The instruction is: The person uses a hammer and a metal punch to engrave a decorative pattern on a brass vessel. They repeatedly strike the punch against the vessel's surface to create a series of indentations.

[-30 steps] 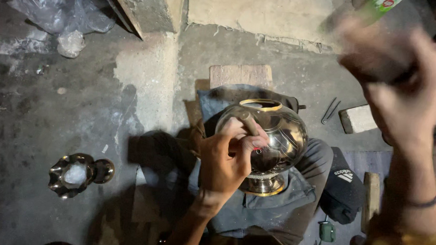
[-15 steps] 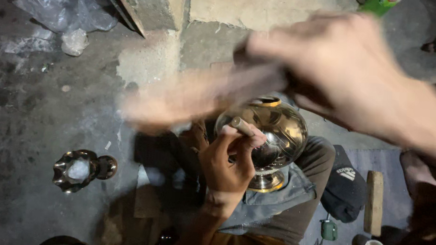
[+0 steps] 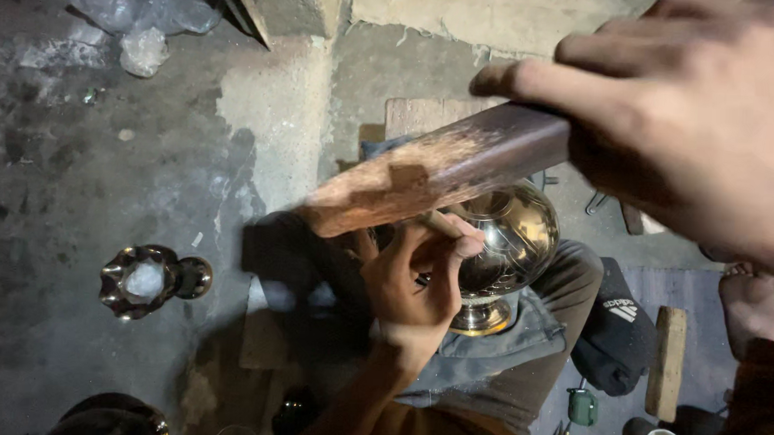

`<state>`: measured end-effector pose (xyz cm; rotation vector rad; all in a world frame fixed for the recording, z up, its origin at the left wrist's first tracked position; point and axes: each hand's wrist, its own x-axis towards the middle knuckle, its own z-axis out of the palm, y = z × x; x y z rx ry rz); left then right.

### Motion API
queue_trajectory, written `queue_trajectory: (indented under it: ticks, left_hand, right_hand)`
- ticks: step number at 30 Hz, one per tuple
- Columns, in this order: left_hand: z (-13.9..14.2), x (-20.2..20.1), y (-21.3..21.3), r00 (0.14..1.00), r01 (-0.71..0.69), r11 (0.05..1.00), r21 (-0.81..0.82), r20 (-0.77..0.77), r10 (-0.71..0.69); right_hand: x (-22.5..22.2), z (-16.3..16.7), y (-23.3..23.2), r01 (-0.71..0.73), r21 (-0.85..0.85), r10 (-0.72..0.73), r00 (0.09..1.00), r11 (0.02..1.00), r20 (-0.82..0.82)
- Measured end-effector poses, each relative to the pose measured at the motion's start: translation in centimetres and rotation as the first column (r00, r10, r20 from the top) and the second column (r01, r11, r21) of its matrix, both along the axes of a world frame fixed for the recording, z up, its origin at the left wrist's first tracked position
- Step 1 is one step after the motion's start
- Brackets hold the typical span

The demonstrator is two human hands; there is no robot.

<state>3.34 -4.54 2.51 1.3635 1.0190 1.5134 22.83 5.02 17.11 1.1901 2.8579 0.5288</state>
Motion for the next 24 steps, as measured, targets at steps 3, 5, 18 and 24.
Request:
queue_trajectory:
  ticks: [3,5,18,24]
  left_hand:
    - [-0.1,0.3,-0.1,0.998,-0.011,1.000,-0.006,0.063,0.011]
    - [0.0,0.6,-0.4,0.994,-0.037,0.997,-0.065,0.104,0.044]
    - [1.0,0.3,-0.1,0.987,-0.089,0.995,0.041,-0.132,0.094]
    - [0.8,-0.6,1.2,0.961,0.055,0.993,0.105,-0.275,-0.024]
  right_hand:
    - [0.3,1.0,-0.6,-0.016,-0.099,-0.007,0.972,0.995,-0.235]
    - [-0.1,1.4,-0.7,-0.054,-0.164,-0.029,0.886,0.985,-0.463]
    - [-2.1,1.2,-0.7,-0.084,0.261,-0.011,0.939,0.962,0.345]
    - [1.4,-0.7,-0.8,0.002,0.176,-0.052,0.959,0.984,0.280]
